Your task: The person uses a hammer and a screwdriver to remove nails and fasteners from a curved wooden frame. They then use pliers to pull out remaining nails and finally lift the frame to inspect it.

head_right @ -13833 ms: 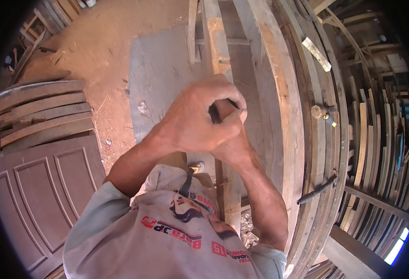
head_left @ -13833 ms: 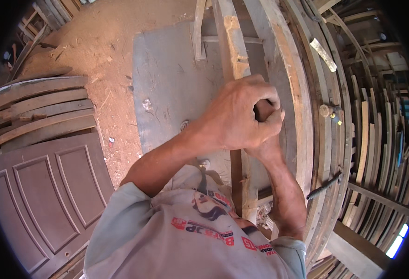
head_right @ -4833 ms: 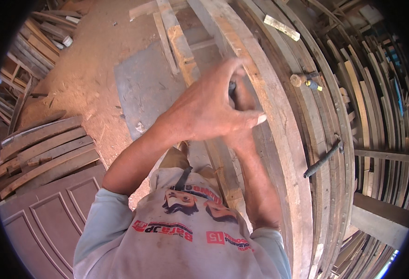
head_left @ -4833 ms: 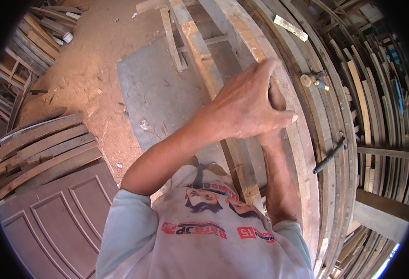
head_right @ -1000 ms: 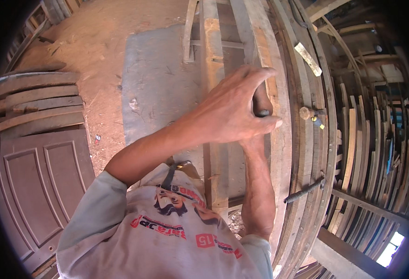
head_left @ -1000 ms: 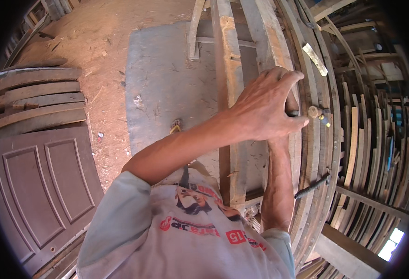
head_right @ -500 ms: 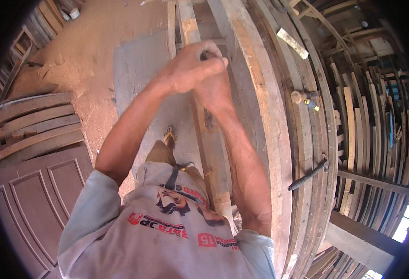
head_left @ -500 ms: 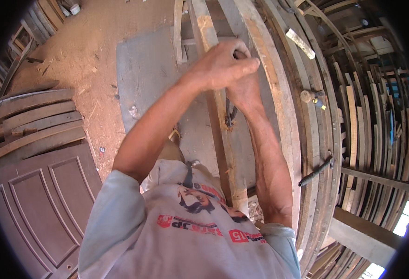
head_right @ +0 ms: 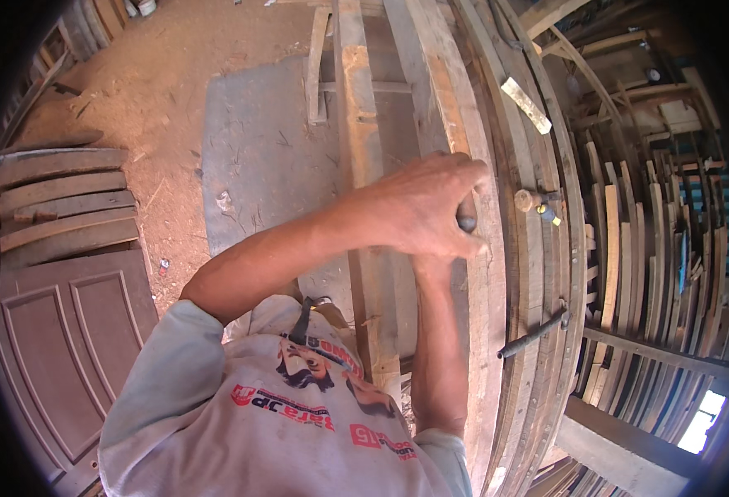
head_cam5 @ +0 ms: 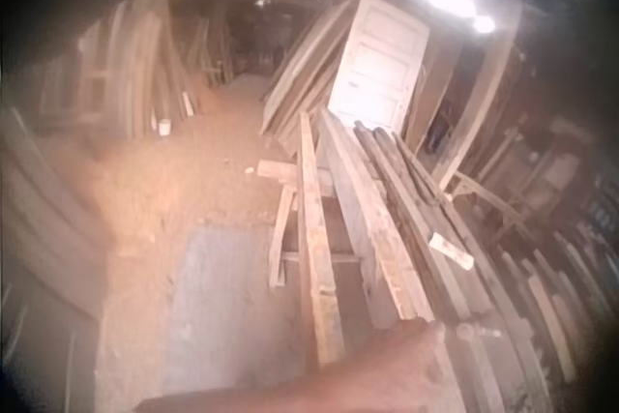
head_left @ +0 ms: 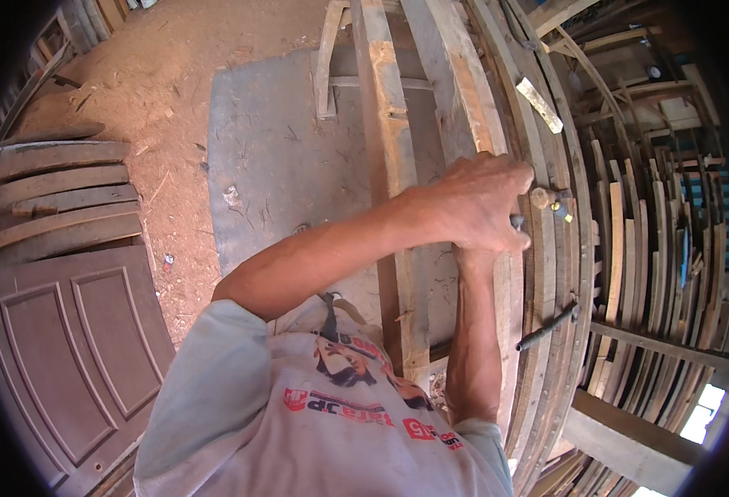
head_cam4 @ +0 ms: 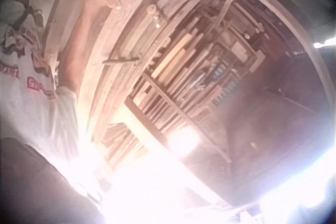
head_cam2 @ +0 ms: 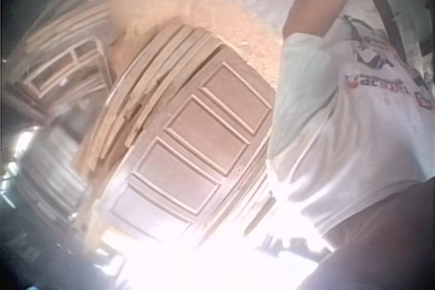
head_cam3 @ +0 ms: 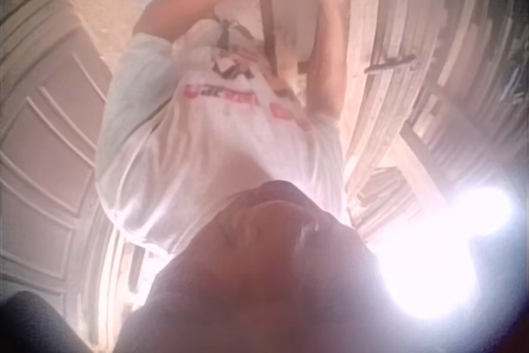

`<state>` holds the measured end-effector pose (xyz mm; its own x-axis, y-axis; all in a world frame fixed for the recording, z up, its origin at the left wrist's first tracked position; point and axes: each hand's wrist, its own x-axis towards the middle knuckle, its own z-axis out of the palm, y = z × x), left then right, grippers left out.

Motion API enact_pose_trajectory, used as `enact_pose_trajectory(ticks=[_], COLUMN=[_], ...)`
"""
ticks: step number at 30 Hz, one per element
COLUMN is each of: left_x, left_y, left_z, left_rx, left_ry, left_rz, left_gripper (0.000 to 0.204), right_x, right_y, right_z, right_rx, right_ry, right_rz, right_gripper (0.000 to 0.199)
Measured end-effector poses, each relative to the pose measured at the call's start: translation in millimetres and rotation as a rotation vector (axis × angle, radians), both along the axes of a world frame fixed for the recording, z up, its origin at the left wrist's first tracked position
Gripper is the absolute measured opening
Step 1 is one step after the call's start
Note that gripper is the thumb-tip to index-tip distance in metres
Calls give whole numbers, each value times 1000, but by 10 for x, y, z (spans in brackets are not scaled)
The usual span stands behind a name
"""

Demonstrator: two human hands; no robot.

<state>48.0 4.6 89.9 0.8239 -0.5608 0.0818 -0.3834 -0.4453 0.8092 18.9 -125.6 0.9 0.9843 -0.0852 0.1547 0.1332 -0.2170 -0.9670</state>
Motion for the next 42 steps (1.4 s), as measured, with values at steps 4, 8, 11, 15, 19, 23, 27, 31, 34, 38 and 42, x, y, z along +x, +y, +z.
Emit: enact_pose_trajectory(ticks=[4,8,11,15,19,23,27,31,34,38,42], left_x=[238,382,530,794,825,373,180,500,528,646,1119], left_y=[167,201,420,489,462,336,201,379,431,452,573], left_z=[-93,-335,-457,-640,-516,-147,-14,-252,-366,-395,-1051], left_rx=[-125,-204,-232,-259,-192,-88,-35,-65,-105,-72,-291], left_ry=[51,89,102,82,44,0,28,119,110,204,346], left_rz=[-44,3,67,108,120,103,136,211,171,188,213], left_gripper=[42,45,51,50,50,50,52,53,57,64,70], right_x=[148,210,365,689,649,398,277,488,512,697,1129], right_y=[-105,181,527,584,539,422,340,410,491,484,677], right_z=[-272,-17,283,266,178,176,-71,319,234,169,-3], right_rx=[-353,-376,-356,-283,-179,-190,-259,-117,-164,-326,-209], right_ry=[-97,-34,48,100,-48,-213,-256,146,153,46,448], right_rz=[18,74,70,143,115,32,-72,216,170,278,281], right_gripper=[55,49,31,31,36,42,42,46,38,35,35])
